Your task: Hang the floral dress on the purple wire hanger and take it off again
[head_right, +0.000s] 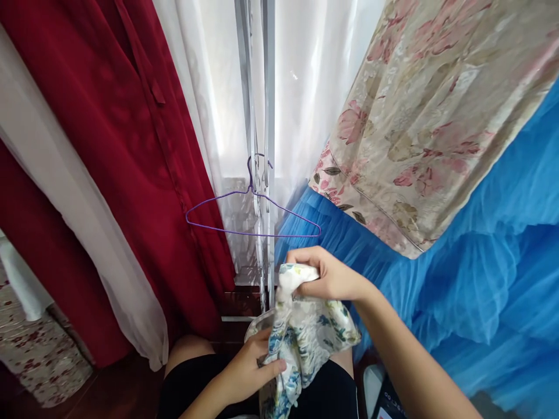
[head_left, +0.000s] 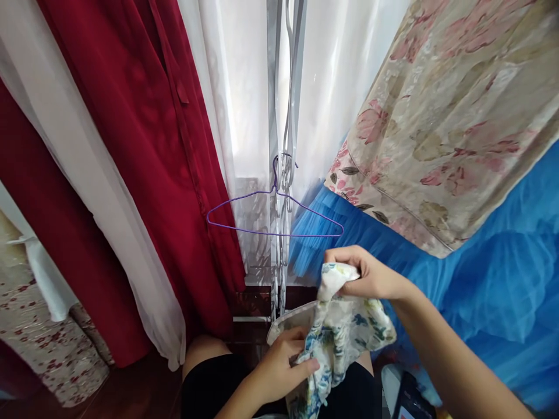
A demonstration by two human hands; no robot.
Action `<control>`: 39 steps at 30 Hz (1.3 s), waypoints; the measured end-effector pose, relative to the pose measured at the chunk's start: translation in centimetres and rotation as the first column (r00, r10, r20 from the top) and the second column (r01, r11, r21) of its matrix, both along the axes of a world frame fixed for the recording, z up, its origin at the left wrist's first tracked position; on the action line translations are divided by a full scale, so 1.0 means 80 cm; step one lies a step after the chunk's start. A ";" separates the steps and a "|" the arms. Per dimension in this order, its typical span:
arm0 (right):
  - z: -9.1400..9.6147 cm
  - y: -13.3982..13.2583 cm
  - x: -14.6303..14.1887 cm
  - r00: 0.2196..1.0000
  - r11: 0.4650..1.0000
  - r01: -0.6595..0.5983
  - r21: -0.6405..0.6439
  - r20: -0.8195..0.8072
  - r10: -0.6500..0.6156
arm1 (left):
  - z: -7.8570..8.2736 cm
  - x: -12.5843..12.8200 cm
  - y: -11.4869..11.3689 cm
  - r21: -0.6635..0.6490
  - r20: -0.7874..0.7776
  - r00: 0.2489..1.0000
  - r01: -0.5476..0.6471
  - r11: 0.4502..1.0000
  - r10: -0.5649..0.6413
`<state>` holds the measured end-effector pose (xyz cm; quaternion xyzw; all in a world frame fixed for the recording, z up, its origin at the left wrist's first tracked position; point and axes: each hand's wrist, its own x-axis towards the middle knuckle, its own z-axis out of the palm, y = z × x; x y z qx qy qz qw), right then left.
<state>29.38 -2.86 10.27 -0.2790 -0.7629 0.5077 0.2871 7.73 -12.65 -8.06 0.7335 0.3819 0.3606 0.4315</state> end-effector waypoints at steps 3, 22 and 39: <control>0.012 0.037 0.022 0.956 0.919 0.286 0.270 -0.019 -0.292 | -0.008 -0.021 0.005 0.014 -0.066 0.984 -0.164 0.986 0.165; -0.022 0.201 -0.056 0.960 0.946 0.216 -0.243 -0.124 -0.251 | 0.171 -0.118 0.040 0.520 -0.151 0.915 -0.248 0.817 0.374; 0.006 0.151 -0.040 0.966 0.852 0.081 -0.518 -0.169 -0.195 | 0.209 -0.297 0.252 0.534 -0.082 0.835 -0.424 0.731 0.544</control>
